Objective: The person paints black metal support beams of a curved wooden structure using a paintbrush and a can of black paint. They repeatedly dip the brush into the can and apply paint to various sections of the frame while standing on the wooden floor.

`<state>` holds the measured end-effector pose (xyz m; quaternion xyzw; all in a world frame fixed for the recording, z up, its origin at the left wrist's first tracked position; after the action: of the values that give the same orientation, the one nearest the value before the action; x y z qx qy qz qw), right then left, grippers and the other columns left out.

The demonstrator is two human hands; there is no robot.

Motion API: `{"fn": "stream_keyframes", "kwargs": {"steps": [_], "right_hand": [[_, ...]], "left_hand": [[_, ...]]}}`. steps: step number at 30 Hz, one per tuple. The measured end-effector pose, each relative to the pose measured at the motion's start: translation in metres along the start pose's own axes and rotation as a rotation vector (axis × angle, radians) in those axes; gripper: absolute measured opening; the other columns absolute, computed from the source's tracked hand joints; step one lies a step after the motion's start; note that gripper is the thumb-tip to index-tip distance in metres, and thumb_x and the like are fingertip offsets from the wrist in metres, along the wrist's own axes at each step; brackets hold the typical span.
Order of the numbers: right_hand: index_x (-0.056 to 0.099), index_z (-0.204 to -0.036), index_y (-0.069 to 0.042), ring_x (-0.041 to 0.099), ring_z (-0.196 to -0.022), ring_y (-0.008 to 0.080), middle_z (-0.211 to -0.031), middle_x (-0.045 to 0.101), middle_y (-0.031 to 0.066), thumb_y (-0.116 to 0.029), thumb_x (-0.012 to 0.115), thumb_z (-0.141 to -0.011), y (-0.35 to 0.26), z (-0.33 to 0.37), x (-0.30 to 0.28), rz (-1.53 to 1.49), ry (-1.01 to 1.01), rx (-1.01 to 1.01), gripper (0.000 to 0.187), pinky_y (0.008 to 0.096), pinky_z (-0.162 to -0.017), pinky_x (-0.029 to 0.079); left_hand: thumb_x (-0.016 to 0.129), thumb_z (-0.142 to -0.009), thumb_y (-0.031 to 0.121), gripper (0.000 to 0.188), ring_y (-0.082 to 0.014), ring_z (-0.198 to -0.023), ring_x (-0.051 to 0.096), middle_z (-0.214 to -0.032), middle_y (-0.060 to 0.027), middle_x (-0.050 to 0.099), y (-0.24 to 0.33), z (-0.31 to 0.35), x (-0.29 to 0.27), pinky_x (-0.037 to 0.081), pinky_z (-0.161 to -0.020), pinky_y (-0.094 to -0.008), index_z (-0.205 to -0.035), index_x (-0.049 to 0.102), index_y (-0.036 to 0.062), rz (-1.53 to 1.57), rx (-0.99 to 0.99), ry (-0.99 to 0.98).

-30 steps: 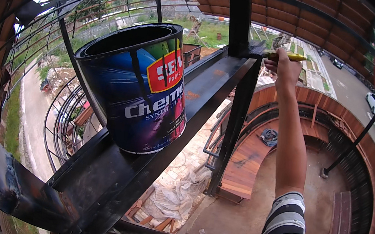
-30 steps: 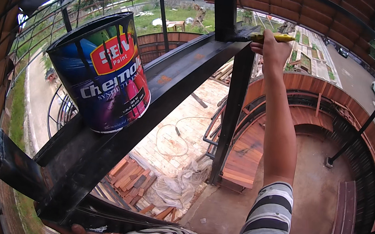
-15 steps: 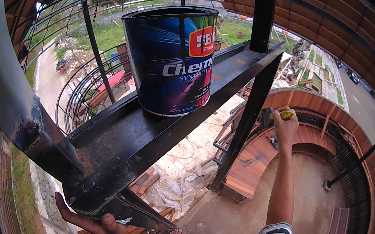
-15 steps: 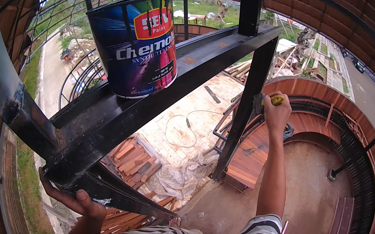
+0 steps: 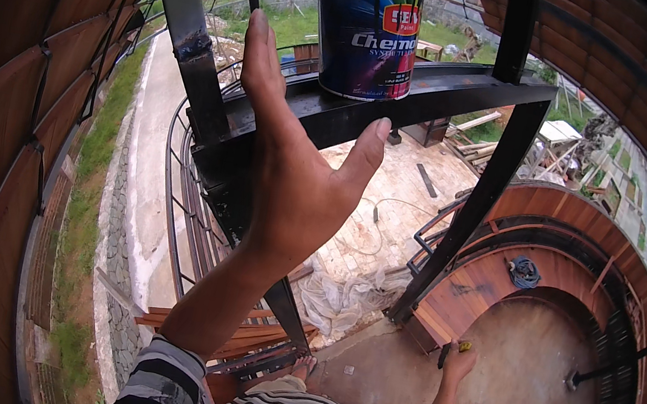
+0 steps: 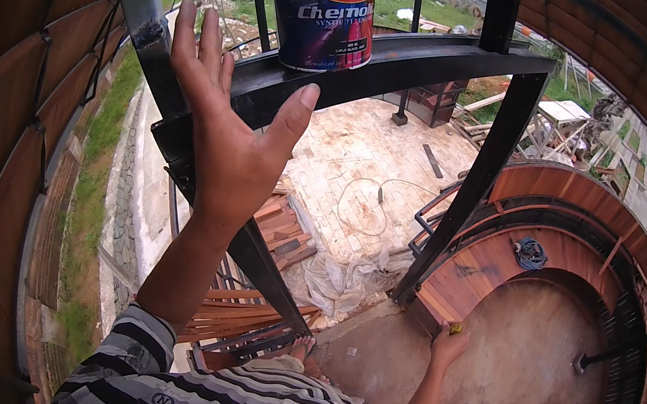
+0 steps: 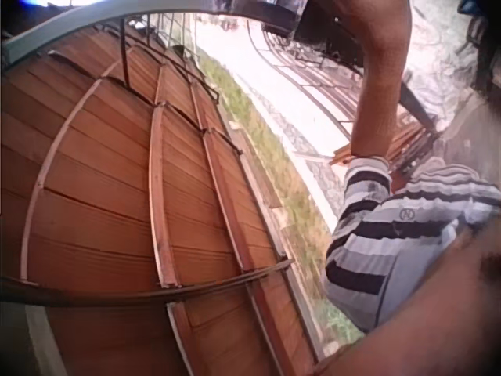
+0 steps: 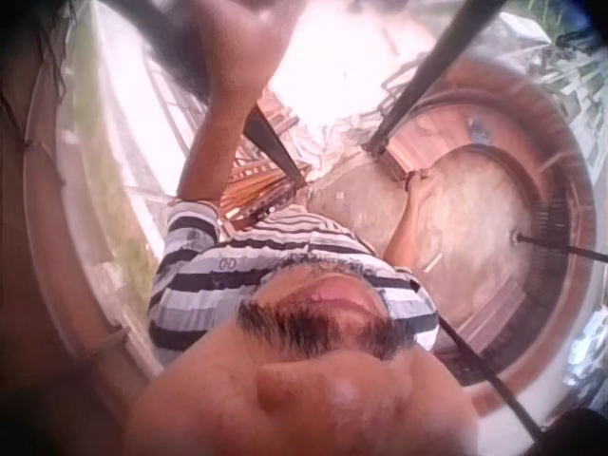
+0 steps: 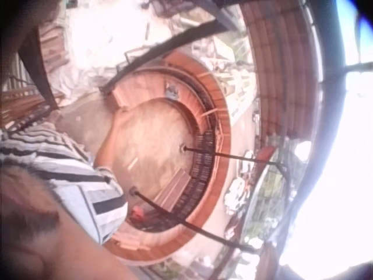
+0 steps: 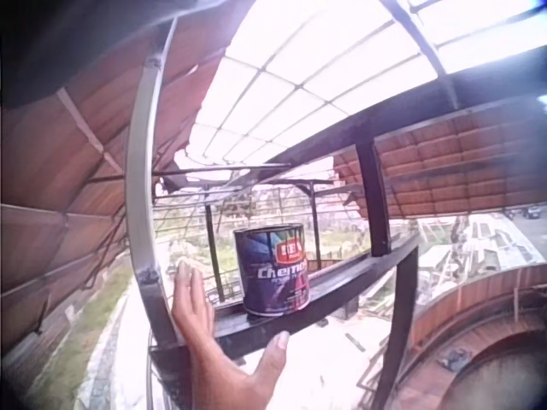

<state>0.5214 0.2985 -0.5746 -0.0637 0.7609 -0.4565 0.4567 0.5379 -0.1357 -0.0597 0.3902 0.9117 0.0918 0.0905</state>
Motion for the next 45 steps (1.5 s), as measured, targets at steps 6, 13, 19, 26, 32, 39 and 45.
{"fn": "stream_keyframes", "kwargs": {"steps": [6,13,19,26,32,39,45], "right_hand": [[0.066,-0.1,0.001,0.064,-0.094,0.0415,-0.101,0.062,0.0217,-0.001,0.082,-0.085,0.027,0.059,-0.024,0.02,-0.033,-0.019,0.022,0.0489,-0.085,0.051],[0.069,-0.103,-0.002,0.064,-0.101,0.046,-0.106,0.062,0.0249,-0.01,0.081,-0.088,0.034,0.086,-0.064,0.008,-0.068,0.001,0.021,0.0517,-0.087,0.051],[0.07,-0.101,-0.002,0.066,-0.097,0.0441,-0.103,0.066,0.0232,-0.019,0.083,-0.089,0.048,0.092,-0.116,0.025,0.01,0.029,0.024,0.0508,-0.084,0.052],[0.07,-0.096,0.001,0.067,-0.088,0.046,-0.093,0.071,0.0245,-0.02,0.083,-0.089,0.018,0.064,-0.205,0.071,0.064,0.031,0.025,0.0519,-0.077,0.052],[0.074,-0.107,0.003,0.073,-0.087,0.0178,-0.095,0.075,0.0111,-0.024,0.075,-0.102,-0.063,0.036,-0.306,-0.383,0.323,-0.126,0.028,0.0308,-0.081,0.059],[0.061,-0.125,0.009,0.073,-0.103,0.0226,-0.121,0.065,0.0185,-0.023,0.059,-0.111,-0.175,0.055,-0.366,-1.157,0.288,-0.524,0.035,0.0334,-0.086,0.068],[0.057,-0.128,0.011,0.072,-0.104,0.0303,-0.114,0.063,0.0238,-0.024,0.066,-0.106,-0.256,0.098,-0.285,-1.298,-0.17,-0.732,0.042,0.0363,-0.08,0.067]], "left_hand": [[0.093,-0.079,0.041,0.144,-0.0495,-0.157,0.027,-0.17,-0.039,0.011,-0.021,-0.073,0.042,0.029,-0.129,-0.0483,-0.165,-0.013,-0.0022,-0.161,-0.319,-0.127],[0.102,-0.061,0.053,0.169,-0.042,-0.153,0.037,-0.167,-0.0387,0.023,-0.088,-0.074,0.071,0.03,-0.127,-0.0422,-0.162,-0.018,-0.0076,-0.041,-0.511,-0.289],[0.104,-0.062,0.044,0.158,-0.0386,-0.147,0.045,-0.16,-0.0375,0.037,-0.079,-0.076,0.077,0.032,-0.124,-0.0404,-0.163,-0.004,-0.0114,-0.125,-0.426,-0.196],[0.101,-0.072,0.025,0.098,-0.0241,-0.112,0.071,-0.129,-0.0202,0.069,0.005,-0.041,0.072,0.06,-0.097,-0.0363,-0.143,0.043,-0.0065,0.347,-0.367,-0.357],[0.105,-0.062,0.026,0.111,-0.0279,-0.124,0.066,-0.138,-0.0177,0.063,0.06,0.097,0.076,0.058,-0.104,-0.0386,-0.147,0.039,0.0019,0.519,-0.491,-0.534],[0.104,-0.053,0.017,0.125,-0.0381,-0.135,0.053,-0.146,-0.0198,0.049,0.061,0.24,0.055,0.047,-0.113,-0.0461,-0.154,0.032,0.0049,0.462,-0.357,-0.596],[0.106,-0.052,0.022,0.128,-0.0393,-0.135,0.053,-0.148,-0.0206,0.048,0.04,0.288,0.032,0.045,-0.114,-0.0479,-0.155,0.032,0.0043,0.411,-0.453,-0.599]]}}
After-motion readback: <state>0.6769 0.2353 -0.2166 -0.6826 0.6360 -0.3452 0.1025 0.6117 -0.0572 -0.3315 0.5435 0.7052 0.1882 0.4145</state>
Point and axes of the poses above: each hand's wrist, its own z-axis away from the middle knuckle, its own x-axis out of the palm, y = z × x, the point moved 6 cm from there along -z, towards the middle knuckle
